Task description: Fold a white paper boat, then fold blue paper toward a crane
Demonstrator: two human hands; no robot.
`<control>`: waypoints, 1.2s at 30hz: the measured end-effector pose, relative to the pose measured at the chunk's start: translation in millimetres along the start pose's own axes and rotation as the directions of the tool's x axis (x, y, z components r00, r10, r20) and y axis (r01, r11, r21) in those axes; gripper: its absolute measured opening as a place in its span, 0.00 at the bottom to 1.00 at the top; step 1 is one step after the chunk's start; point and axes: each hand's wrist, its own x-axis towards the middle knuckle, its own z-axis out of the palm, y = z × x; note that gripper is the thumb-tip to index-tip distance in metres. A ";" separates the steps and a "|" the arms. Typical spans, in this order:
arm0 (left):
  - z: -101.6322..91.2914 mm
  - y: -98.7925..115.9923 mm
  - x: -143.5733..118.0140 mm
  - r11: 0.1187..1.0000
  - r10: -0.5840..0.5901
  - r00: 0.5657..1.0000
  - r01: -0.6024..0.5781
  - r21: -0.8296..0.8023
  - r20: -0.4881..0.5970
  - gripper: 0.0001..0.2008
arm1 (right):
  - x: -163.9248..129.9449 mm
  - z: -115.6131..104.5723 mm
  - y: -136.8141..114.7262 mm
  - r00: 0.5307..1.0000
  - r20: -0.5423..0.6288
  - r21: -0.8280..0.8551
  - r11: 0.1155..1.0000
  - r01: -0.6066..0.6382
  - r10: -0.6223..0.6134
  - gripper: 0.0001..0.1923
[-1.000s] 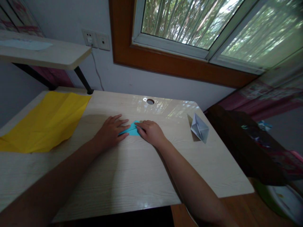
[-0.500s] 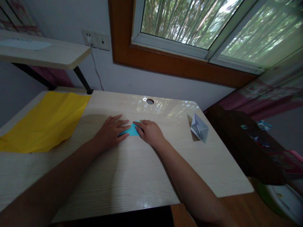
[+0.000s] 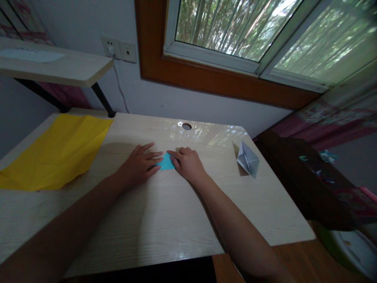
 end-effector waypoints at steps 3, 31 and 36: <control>1.1 -0.1 0.4 1.000 0.018 1.000 -0.018 -0.004 0.009 0.19 | 0.5 -0.3 -0.3 1.000 0.010 -0.002 1.000 -0.008 0.008 0.20; -2.1 4.8 1.7 0.997 0.050 0.998 -0.051 -0.057 -0.024 0.17 | 1.9 0.4 1.6 1.000 0.015 0.031 1.000 -0.006 0.006 0.20; -3.7 4.8 2.4 0.998 0.042 0.999 -0.042 -0.040 -0.015 0.16 | 2.0 0.4 2.1 1.000 0.017 0.019 1.000 0.000 0.000 0.20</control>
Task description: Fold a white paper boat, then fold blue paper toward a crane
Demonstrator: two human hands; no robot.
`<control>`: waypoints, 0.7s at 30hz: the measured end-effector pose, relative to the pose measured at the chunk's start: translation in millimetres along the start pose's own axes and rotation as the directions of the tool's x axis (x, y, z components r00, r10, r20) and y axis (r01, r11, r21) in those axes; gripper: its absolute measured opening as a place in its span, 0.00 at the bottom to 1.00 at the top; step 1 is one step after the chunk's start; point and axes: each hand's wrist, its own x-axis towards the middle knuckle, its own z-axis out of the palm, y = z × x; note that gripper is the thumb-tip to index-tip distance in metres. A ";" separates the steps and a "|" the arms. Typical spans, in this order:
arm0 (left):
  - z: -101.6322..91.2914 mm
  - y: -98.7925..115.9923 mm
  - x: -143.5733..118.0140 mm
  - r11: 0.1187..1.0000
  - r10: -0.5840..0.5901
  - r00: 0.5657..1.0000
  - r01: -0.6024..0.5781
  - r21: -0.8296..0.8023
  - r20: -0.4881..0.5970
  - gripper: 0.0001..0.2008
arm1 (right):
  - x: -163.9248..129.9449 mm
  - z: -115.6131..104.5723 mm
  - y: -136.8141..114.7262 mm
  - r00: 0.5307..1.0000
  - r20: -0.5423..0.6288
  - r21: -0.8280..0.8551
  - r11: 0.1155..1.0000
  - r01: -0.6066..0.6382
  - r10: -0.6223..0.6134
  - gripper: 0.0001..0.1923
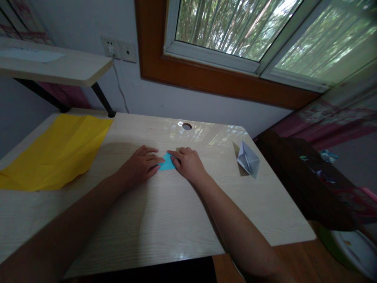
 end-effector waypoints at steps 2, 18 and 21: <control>-0.6 -0.4 0.0 1.000 0.002 1.000 -0.002 -0.004 -0.009 0.16 | 0.0 -0.1 0.1 1.000 0.003 0.001 1.000 -0.001 0.001 0.20; -2.0 -10.9 -2.8 0.994 0.103 0.989 -0.098 0.050 -0.107 0.13 | -0.1 0.1 0.7 1.000 0.010 0.019 1.000 -0.003 0.003 0.20; -1.8 -13.6 -3.9 0.990 0.137 0.984 -0.132 0.045 -0.116 0.13 | 0.0 -0.1 0.6 1.000 0.017 0.016 1.000 -0.006 0.006 0.20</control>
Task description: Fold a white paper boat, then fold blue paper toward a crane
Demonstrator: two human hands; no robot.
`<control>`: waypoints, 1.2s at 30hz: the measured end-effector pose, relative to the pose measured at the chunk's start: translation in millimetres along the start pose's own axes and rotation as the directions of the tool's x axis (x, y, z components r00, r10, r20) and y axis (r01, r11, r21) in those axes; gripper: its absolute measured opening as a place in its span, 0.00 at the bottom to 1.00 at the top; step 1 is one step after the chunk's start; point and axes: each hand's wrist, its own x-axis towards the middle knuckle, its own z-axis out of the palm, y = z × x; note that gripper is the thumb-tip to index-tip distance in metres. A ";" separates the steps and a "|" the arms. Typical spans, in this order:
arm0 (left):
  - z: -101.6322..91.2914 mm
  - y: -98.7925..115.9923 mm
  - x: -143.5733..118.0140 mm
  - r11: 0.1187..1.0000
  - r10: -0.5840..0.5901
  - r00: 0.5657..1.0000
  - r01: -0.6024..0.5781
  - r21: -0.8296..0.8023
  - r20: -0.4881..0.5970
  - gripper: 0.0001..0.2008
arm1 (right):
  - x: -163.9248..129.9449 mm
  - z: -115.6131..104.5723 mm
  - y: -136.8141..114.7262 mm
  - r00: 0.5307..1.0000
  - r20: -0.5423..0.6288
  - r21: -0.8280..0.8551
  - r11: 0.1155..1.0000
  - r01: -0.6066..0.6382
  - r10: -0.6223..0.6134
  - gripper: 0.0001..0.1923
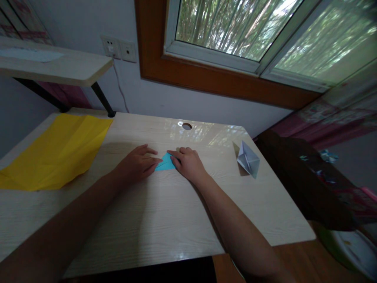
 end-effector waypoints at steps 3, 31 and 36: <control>-1.5 -1.8 -0.6 1.000 0.027 1.000 -0.027 -0.016 0.005 0.13 | 0.2 0.6 0.3 1.000 0.000 -0.003 1.000 0.002 -0.002 0.20; -1.1 1.4 1.4 0.994 0.082 0.996 -0.084 -0.063 -0.045 0.12 | 1.4 2.8 3.6 1.000 -0.015 0.008 1.000 0.025 -0.025 0.20; 5.2 1.9 2.2 0.995 0.064 0.998 -0.064 -0.078 -0.012 0.15 | 1.8 2.5 3.6 1.000 -0.008 0.010 1.000 0.016 -0.016 0.20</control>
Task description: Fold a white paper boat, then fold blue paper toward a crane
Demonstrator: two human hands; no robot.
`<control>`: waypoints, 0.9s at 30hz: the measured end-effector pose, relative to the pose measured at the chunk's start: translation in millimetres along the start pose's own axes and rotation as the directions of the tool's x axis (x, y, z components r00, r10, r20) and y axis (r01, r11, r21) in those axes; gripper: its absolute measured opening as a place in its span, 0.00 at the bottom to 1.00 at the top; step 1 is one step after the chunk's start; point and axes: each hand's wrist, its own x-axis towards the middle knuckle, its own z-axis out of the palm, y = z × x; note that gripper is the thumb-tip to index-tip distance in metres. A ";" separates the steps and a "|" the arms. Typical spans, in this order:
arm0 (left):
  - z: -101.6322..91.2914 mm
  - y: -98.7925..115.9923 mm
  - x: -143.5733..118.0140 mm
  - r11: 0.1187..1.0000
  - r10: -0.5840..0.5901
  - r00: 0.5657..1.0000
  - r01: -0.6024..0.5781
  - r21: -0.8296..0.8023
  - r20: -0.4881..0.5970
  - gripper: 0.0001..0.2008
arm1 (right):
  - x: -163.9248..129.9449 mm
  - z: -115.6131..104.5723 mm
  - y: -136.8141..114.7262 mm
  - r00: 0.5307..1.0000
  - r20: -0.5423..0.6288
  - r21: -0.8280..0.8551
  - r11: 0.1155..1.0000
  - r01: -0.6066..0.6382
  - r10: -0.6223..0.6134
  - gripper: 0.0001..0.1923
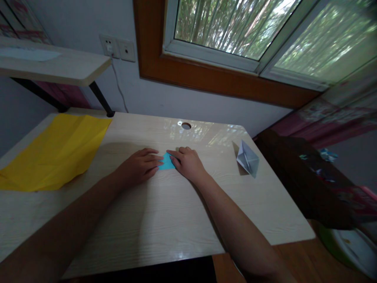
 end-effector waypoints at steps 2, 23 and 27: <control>2.1 -0.4 -0.5 1.000 -0.008 1.000 0.008 -0.004 0.003 0.15 | 0.2 0.5 -0.1 1.000 -0.006 0.001 1.000 0.002 -0.002 0.20; -2.3 1.7 0.8 0.998 -0.043 0.999 0.043 -0.041 -0.002 0.12 | -0.9 0.7 -1.1 1.000 -0.005 0.004 1.000 -0.019 0.019 0.22; -1.9 1.4 0.0 0.998 -0.048 0.999 0.048 -0.036 -0.007 0.11 | -1.2 0.2 -1.4 1.000 -0.010 0.004 1.000 -0.021 0.021 0.22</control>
